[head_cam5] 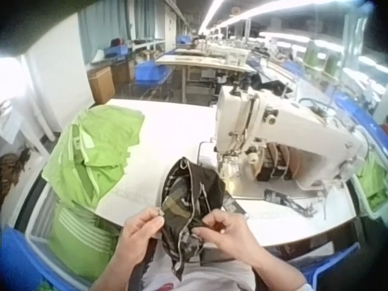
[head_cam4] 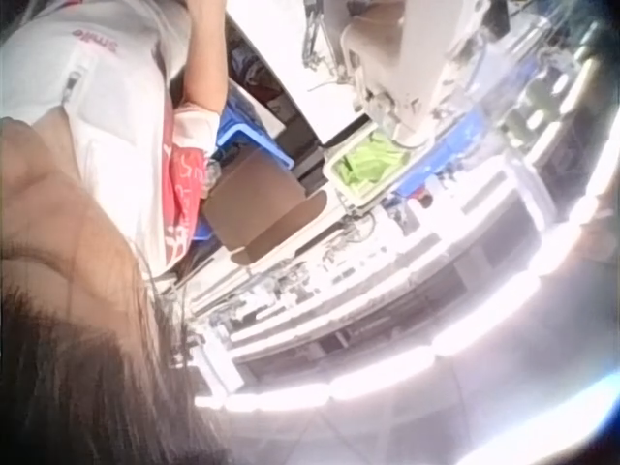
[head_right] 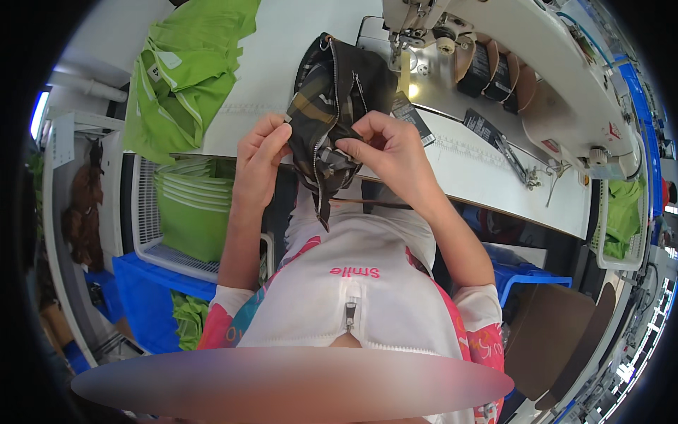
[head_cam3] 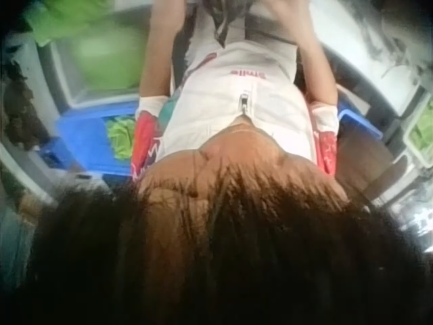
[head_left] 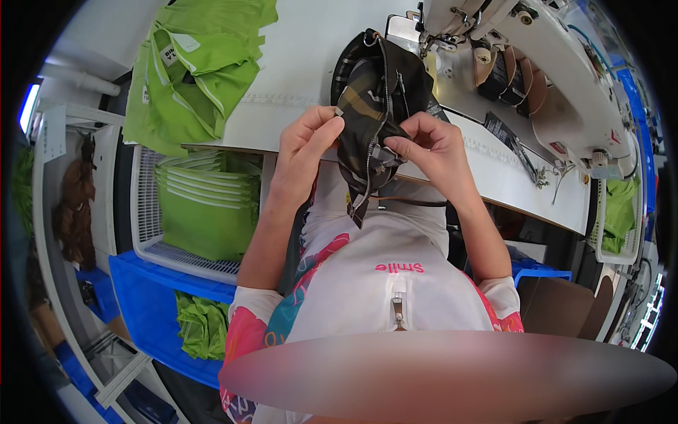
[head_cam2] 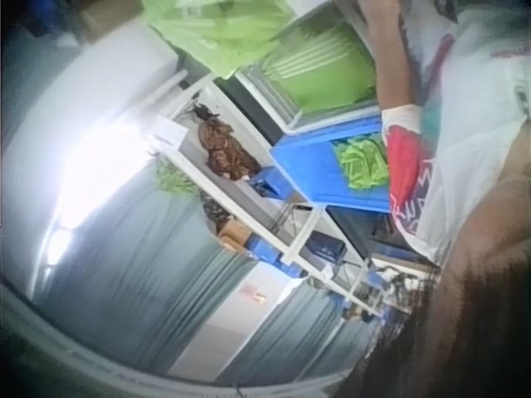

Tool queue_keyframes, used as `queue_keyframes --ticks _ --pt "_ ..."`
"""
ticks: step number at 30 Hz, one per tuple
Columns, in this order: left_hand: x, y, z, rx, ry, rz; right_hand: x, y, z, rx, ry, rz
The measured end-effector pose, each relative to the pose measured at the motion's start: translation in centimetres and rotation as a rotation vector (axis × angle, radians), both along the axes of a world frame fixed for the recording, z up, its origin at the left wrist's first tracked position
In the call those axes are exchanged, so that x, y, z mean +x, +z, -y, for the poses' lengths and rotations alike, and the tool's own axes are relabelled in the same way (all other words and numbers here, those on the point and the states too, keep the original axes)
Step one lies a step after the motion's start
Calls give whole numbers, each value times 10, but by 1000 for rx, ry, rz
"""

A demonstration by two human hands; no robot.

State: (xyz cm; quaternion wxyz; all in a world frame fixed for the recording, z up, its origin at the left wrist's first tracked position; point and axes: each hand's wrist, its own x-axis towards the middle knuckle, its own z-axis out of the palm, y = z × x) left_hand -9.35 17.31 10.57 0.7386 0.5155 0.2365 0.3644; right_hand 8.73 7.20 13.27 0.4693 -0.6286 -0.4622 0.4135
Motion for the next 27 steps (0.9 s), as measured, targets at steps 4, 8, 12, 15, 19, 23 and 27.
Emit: queue_keyframes --ticks 4,8,12,15,19,23,27 --pt "-2 -4 -1 20 2 -8 3 3 -1 25 10 -202" --pt "-4 -10 -3 72 25 -80 6 3 -1 -34 4 -438" --pt "6 9 3 -32 36 15 10 0 -1 -69 14 -628" --pt "5 11 -1 59 -55 -111 6 4 -2 18 -16 -787" --pt "9 1 -3 28 -93 -81 4 9 -4 68 -87 -698" --pt "11 4 1 11 -67 -65 2 12 -3 41 -90 -549" --pt "11 7 -5 -113 -178 -106 -2 6 3 80 21 -134"
